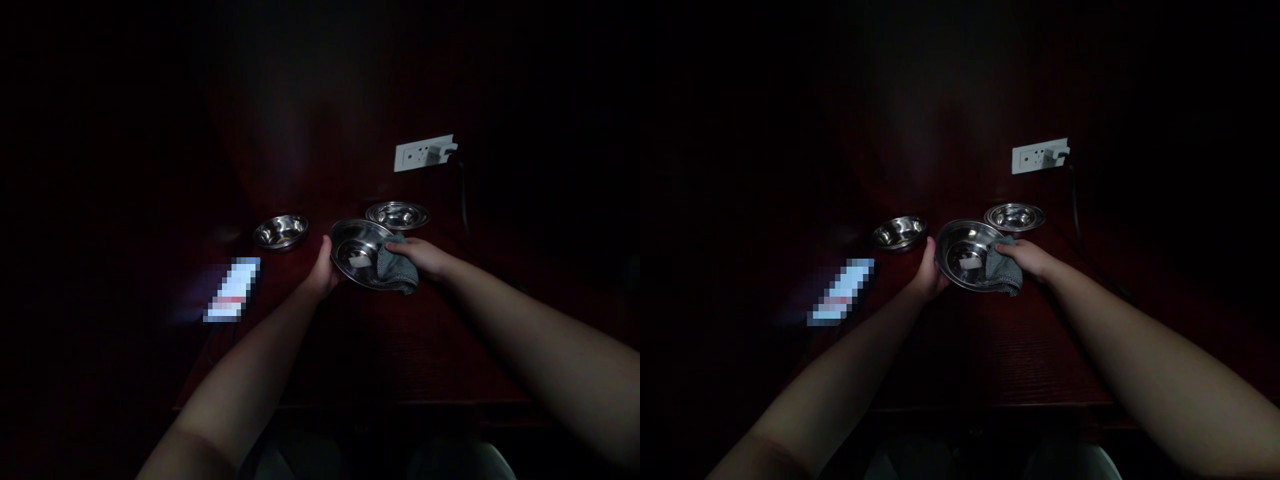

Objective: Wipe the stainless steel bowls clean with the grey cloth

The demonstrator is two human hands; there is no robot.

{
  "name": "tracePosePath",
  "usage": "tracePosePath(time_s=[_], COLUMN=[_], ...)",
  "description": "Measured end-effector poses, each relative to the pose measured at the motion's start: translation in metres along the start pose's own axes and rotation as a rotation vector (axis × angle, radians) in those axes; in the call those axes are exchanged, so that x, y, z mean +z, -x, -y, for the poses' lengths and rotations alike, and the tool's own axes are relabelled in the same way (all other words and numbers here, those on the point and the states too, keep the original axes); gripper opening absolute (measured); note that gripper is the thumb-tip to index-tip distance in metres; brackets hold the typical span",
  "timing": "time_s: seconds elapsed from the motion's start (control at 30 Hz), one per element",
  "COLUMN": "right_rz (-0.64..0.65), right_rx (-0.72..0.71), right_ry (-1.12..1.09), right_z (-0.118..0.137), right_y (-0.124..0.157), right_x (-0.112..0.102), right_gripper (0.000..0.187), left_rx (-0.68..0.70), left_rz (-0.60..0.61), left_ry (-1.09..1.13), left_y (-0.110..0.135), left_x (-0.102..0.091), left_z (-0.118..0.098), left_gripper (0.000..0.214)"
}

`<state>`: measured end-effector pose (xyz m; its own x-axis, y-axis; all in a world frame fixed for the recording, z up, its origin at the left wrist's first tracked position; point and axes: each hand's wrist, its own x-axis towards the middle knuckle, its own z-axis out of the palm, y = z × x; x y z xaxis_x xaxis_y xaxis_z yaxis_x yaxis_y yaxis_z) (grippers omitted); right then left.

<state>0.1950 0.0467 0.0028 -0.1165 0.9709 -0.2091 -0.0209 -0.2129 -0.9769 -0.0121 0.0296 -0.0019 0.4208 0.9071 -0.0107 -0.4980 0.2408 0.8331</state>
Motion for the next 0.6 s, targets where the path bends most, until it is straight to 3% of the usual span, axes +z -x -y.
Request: tracePosePath(time_s=[0.6], right_rz=[0.004], right_rx=[0.005], right_ry=[-0.086], right_z=[-0.0011], right_y=[-0.0027], right_x=[-0.0011], right_gripper=[0.01], left_rx=[-0.005], left_rz=[-0.014], left_ry=[-0.008], left_y=[0.0017], left_x=[-0.0007], left_z=[0.0007], left_gripper=[0.066])
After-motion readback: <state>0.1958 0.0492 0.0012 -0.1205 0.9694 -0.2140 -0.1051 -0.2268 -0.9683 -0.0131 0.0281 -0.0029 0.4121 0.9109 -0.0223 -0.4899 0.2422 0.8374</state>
